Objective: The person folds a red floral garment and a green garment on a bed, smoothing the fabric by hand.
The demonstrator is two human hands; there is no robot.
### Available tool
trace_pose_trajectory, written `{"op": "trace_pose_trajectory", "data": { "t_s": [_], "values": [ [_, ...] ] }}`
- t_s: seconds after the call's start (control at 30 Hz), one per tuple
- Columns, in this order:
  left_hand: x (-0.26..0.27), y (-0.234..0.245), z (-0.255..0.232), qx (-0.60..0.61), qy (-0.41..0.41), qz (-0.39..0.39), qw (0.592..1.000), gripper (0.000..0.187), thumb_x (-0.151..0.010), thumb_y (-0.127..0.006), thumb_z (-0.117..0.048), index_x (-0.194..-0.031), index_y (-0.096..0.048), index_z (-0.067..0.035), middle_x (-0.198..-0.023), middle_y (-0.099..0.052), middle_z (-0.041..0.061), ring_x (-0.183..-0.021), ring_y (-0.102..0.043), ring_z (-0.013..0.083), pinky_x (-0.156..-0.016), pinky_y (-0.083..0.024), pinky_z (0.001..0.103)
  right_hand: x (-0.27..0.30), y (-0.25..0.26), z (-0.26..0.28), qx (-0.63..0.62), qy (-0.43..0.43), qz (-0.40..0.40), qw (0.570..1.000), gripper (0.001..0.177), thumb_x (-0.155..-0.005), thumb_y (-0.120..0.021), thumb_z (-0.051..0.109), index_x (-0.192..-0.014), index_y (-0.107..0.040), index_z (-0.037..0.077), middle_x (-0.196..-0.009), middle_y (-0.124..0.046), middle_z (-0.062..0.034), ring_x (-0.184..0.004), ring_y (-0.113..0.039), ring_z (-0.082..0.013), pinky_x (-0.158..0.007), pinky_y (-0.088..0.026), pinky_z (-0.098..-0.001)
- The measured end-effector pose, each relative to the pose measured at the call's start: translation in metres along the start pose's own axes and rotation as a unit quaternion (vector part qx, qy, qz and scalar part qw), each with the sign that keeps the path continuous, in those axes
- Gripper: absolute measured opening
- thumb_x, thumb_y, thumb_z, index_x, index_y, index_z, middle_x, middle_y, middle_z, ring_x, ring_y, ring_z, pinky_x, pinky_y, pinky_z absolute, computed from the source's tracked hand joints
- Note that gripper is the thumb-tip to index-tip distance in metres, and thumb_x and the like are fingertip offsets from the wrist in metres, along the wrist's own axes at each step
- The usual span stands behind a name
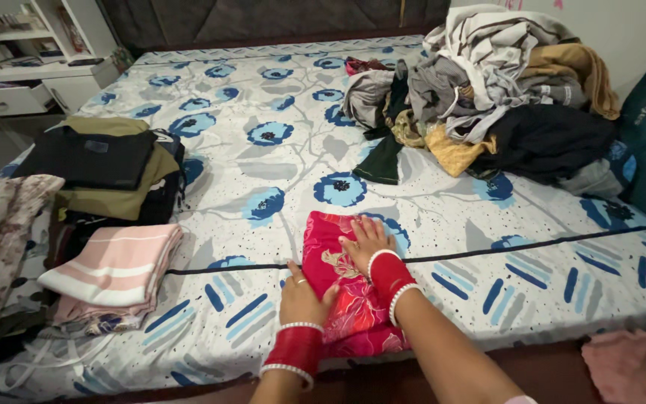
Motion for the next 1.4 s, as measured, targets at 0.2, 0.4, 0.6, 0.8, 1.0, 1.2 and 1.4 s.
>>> {"op": "trace_pose_trajectory", "data": {
  "t_s": [0.2,0.4,0.6,0.8,1.0,1.2,1.4],
  "values": [
    [-0.011,-0.009,0.038,0.126,0.03,0.07,0.989,0.094,-0.082,-0.078,-0.054,-0.153,-0.041,-0.003,-0.112,-0.077,0.023,-0.099,-0.073,0.0314,-0.09,-0.057,0.04,0.013,-0.019,-0.039,-0.04,-0.031,-0.013,0.999,0.082,-0.098,-0.029,0.07,-0.165,-0.014,0.026,-0.172,-0.005,-0.0091,-0.159,-0.003,-0.029,-0.128,-0.003,-0.0515],
    [-0.03,-0.057,0.066,0.528,0.094,0.15,0.83,0.085,-0.08,-0.083,-0.024,-0.146,-0.041,0.007,-0.116,-0.073,0.026,-0.091,-0.077,0.0273,-0.074,-0.064,0.037,0.055,-0.015,-0.051,-0.061,-0.027,-0.004,0.998,0.094,-0.092,-0.03,0.076,-0.165,-0.008,0.021,-0.172,-0.006,-0.0097,-0.16,-0.001,-0.0285,-0.126,0.0,-0.0551],
    [-0.034,-0.066,0.063,0.64,0.144,0.226,0.72,0.069,-0.084,-0.08,-0.021,-0.138,-0.052,0.012,-0.113,-0.069,0.028,-0.084,-0.073,0.035,-0.069,-0.06,0.047,0.168,0.04,0.051,0.052,0.164,0.011,0.985,0.117,-0.078,-0.057,0.084,-0.163,-0.004,0.023,-0.171,0.007,-0.0136,-0.158,0.01,-0.0315,-0.125,0.001,-0.0578],
    [-0.044,-0.085,0.042,0.814,0.172,0.183,0.524,0.042,-0.095,-0.068,-0.028,-0.126,-0.057,-0.002,-0.122,-0.066,0.018,-0.117,-0.063,0.0344,-0.098,-0.056,0.052,0.166,0.063,0.059,-0.227,0.044,-0.042,0.972,0.049,-0.099,-0.053,0.028,-0.148,-0.059,0.028,-0.148,-0.064,-0.0098,-0.135,-0.062,-0.0276,-0.114,-0.049,-0.0374],
    [-0.05,-0.109,0.045,0.844,0.125,0.161,0.496,0.042,-0.095,-0.067,-0.029,-0.126,-0.057,-0.002,-0.121,-0.067,0.018,-0.116,-0.064,0.0344,-0.097,-0.056,0.052,0.188,0.1,0.109,-0.324,0.274,-0.149,0.893,0.067,-0.07,-0.062,0.001,-0.135,-0.067,0.016,-0.152,-0.056,-0.0156,-0.134,-0.058,-0.0348,-0.11,-0.045,-0.0375],
    [-0.072,-0.032,0.067,0.847,0.057,0.125,0.514,0.042,-0.095,-0.066,-0.03,-0.125,-0.058,-0.001,-0.12,-0.067,0.019,-0.115,-0.064,0.0345,-0.097,-0.055,0.051,0.235,0.115,0.191,-0.189,0.425,-0.055,0.883,0.071,-0.084,-0.071,0.024,-0.149,-0.049,0.009,-0.153,-0.048,-0.0182,-0.143,-0.043,-0.0327,-0.117,-0.032,-0.0402],
    [-0.105,0.123,0.203,0.837,0.01,-0.011,0.546,0.043,-0.095,-0.066,-0.031,-0.124,-0.059,0.0,-0.119,-0.067,0.019,-0.113,-0.064,0.0345,-0.096,-0.055,0.05,0.168,0.099,0.188,-0.361,0.334,-0.198,0.848,0.048,-0.105,-0.053,0.038,-0.144,-0.06,0.012,-0.153,-0.059,-0.0123,-0.154,-0.041,-0.0322,-0.124,-0.031,-0.0393]
  ]
}}
Point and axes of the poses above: each hand's wrist, its own x-axis away from the middle knuckle, its own y-axis out of the back of the hand, z = x × y, the point moved 5 cm from there along -x, towards the middle knuckle
